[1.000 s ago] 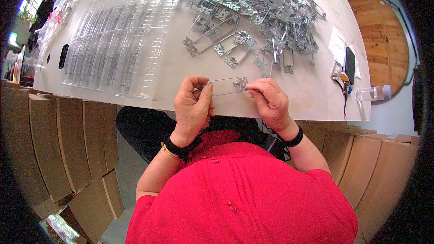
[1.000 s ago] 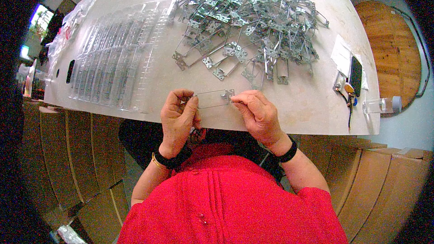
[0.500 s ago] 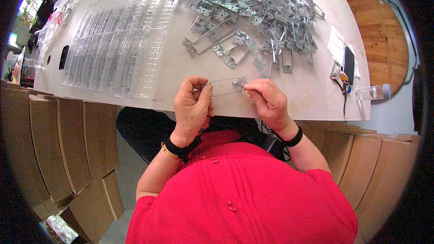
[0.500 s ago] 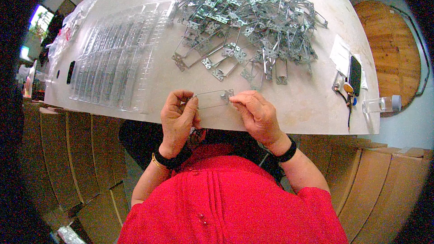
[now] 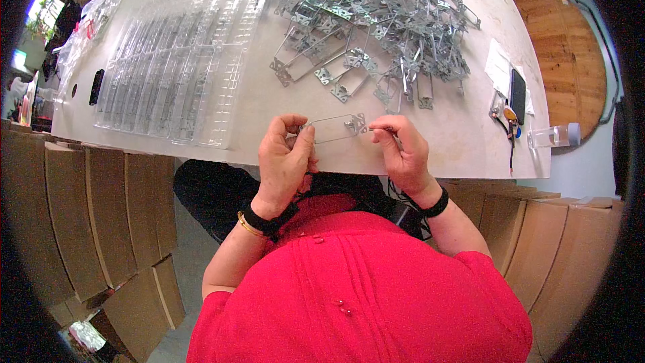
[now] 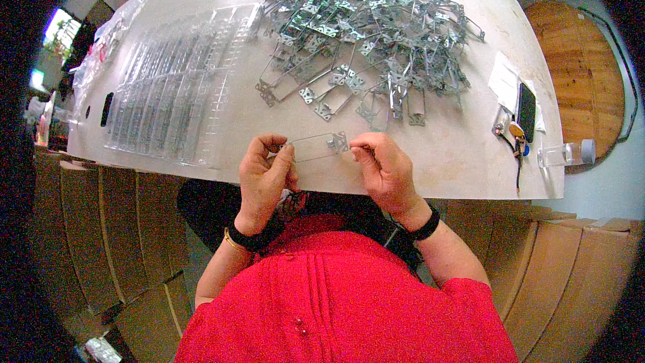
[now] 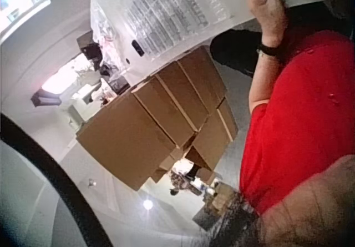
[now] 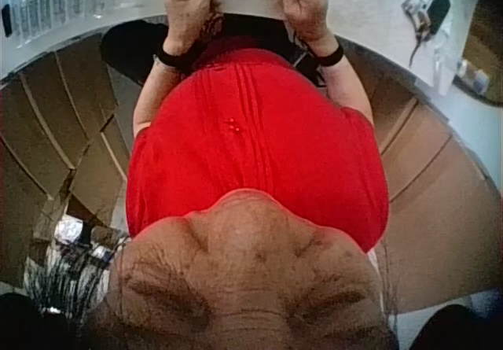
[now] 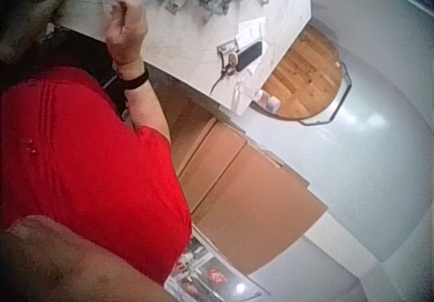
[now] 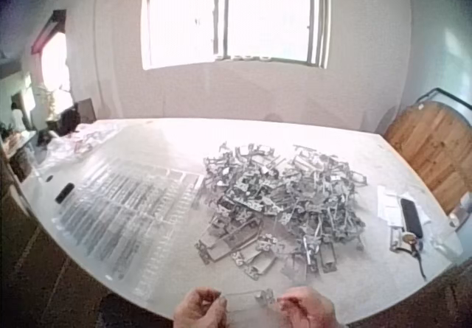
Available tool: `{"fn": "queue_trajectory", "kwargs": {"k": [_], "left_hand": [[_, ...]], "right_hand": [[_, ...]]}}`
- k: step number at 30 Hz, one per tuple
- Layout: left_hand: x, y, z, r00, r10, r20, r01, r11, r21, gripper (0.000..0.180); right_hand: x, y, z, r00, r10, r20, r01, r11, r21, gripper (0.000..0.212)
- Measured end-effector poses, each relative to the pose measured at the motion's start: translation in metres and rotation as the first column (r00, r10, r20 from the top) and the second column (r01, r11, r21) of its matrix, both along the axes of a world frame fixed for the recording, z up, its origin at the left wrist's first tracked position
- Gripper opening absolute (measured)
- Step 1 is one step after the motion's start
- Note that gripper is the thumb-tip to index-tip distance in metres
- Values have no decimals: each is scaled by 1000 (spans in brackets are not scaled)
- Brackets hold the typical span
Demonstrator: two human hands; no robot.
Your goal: Assembling small metal frames by attaching components and placing them in trays.
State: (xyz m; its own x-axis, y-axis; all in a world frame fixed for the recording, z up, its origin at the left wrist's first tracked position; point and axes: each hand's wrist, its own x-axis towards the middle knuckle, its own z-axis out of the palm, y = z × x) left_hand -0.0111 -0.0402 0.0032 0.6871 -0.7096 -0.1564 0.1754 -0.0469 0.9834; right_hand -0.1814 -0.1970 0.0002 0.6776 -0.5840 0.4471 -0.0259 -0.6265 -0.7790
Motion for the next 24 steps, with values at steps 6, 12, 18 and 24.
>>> {"fn": "queue_trajectory", "kwargs": {"k": [6, 12, 18, 24], "left_hand": [[5, 0, 17, 996, -79, 34, 67, 963, 260, 19], [2, 0, 19, 669, -189, 719, -88, 940, 329, 26], [-21, -18, 30, 440, -245, 864, -126, 936, 330, 32], [-37, -37, 19, 302, -321, 897, 69, 946, 316, 32]], "right_hand": [[0, -2, 1, 996, 6, -87, 2, 996, 85, 9], [0, -4, -1, 997, 26, -73, -22, 998, 54, 12], [1, -6, 2, 996, 62, -71, -60, 998, 37, 14], [-1, -4, -3, 999, 4, -39, -1, 998, 63, 13]]}}
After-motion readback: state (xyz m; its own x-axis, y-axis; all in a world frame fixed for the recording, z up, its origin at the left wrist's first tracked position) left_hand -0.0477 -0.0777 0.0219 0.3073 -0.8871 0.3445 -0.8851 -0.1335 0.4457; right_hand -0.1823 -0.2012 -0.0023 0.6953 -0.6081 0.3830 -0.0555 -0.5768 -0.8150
